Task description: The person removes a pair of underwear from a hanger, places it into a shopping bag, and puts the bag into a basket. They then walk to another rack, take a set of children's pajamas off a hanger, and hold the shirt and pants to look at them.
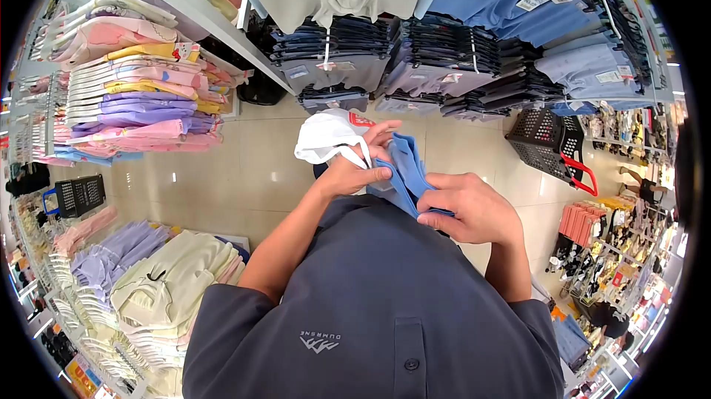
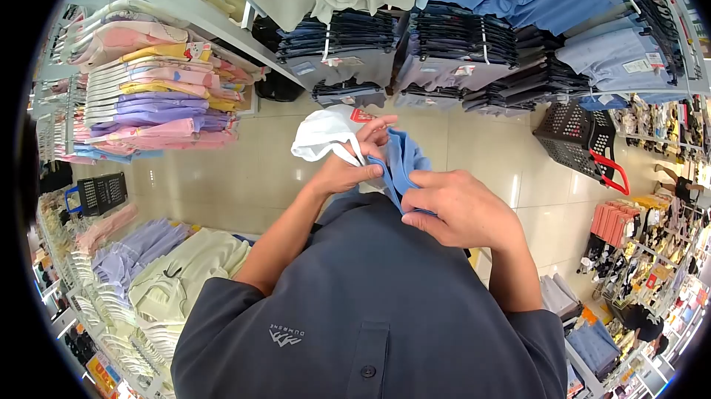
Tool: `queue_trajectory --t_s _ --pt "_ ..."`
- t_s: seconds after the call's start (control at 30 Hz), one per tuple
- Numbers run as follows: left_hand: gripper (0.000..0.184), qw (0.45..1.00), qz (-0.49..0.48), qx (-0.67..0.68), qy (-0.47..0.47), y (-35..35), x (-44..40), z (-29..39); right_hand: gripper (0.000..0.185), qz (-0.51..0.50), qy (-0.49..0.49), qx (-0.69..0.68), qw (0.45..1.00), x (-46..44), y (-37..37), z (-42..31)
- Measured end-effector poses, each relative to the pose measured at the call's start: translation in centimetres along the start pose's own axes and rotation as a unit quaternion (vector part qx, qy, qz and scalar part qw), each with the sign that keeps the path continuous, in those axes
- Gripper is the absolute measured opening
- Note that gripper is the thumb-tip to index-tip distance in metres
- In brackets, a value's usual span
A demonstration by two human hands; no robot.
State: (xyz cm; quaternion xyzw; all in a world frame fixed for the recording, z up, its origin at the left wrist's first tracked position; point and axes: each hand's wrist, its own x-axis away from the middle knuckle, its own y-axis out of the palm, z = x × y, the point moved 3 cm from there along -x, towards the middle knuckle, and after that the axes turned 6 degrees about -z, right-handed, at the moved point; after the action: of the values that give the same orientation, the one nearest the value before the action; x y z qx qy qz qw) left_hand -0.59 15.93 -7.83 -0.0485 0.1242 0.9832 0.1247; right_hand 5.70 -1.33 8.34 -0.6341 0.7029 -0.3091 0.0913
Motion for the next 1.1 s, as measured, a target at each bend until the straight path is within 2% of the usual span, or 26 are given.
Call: queue_trajectory --t_s 0.03,0.1,0.17,0.23,0.3,0.37,0.43,0.5,0.57,0.63,0.7,0.77,0.8,0.83,0.9,0.97,1.0,1.07,1.1 --pt "0.021 1.000 -0.002 0.003 0.002 -0.1 -0.3 0.5 0.011 -0.010 0.000 -0.010 1.000 0.0 0.0 -0.3" --pt "0.023 0.997 -0.069 -0.028 -0.001 -0.2 -1.0 1.2 0.011 -0.016 -0.006 -0.023 1.000 0.1 -0.1 -0.4" --pt "0.022 0.998 -0.064 -0.015 0.000 -0.2 -1.0 0.9 0.011 -0.022 -0.014 -0.036 0.999 0.4 -0.1 -0.4" --pt "0.020 0.995 -0.076 -0.032 -0.053 -0.3 -1.0 0.6 0.014 0.010 -0.015 -0.078 0.997 0.7 0.1 0.2" --pt "0.018 0.996 -0.070 -0.053 -0.025 -0.3 -0.9 1.0 0.015 0.036 0.014 -0.086 0.996 1.2 0.1 0.7" --pt "0.018 0.995 0.005 -0.083 -0.060 -0.8 -0.3 1.5 0.017 0.062 0.043 -0.097 0.992 1.8 0.2 1.4" --pt "0.019 0.995 0.008 -0.055 -0.081 -1.4 0.1 2.7 0.022 0.090 0.069 -0.001 0.994 2.2 0.3 2.3" --pt "0.024 0.990 0.010 -0.100 -0.099 -1.8 0.4 3.6 0.022 0.092 0.099 0.035 0.990 2.7 1.0 3.7" --pt "0.024 0.989 0.013 -0.132 -0.069 -1.8 0.4 4.8 0.023 0.093 0.127 0.071 0.985 3.2 1.2 4.5" --pt "0.024 0.980 0.034 -0.181 -0.077 -2.0 0.6 6.1 0.024 0.168 0.157 0.018 0.973 3.5 0.5 4.8" --pt "0.023 0.977 0.034 -0.202 -0.058 -2.1 0.7 7.2 0.024 0.173 0.164 -0.004 0.971 3.5 -0.1 4.6" --pt "0.023 0.972 0.028 -0.218 -0.079 -2.1 0.7 8.7 0.026 0.135 0.168 -0.122 0.969 3.6 -0.1 4.7" --pt "0.022 0.969 0.029 -0.236 -0.064 -2.0 0.6 9.4 0.026 0.139 0.168 -0.124 0.968 3.6 -0.1 4.8" --pt "0.022 0.969 0.026 -0.238 -0.065 -1.8 0.6 9.8 0.025 0.153 0.149 -0.133 0.968 3.5 -0.2 4.7" --pt "0.022 0.962 0.062 -0.267 -0.008 -1.7 0.6 10.8 0.024 0.168 0.130 -0.141 0.967 3.5 -0.1 4.7" --pt "0.023 0.960 0.058 -0.272 -0.020 -1.9 0.7 11.2 0.021 0.219 0.015 -0.167 0.961 3.3 -0.3 4.3" --pt "0.022 0.962 0.056 -0.266 -0.015 -2.0 0.9 11.1 0.021 0.219 0.014 -0.167 0.961 3.4 -0.5 4.4" --pt "0.022 0.964 0.055 -0.259 -0.012 -2.3 1.0 11.1 0.025 0.166 -0.067 -0.212 0.961 3.5 -0.7 4.2" --pt "0.022 0.975 0.031 -0.219 -0.018 -2.4 0.9 11.0 0.025 0.166 -0.067 -0.212 0.961 3.6 -0.8 4.0"
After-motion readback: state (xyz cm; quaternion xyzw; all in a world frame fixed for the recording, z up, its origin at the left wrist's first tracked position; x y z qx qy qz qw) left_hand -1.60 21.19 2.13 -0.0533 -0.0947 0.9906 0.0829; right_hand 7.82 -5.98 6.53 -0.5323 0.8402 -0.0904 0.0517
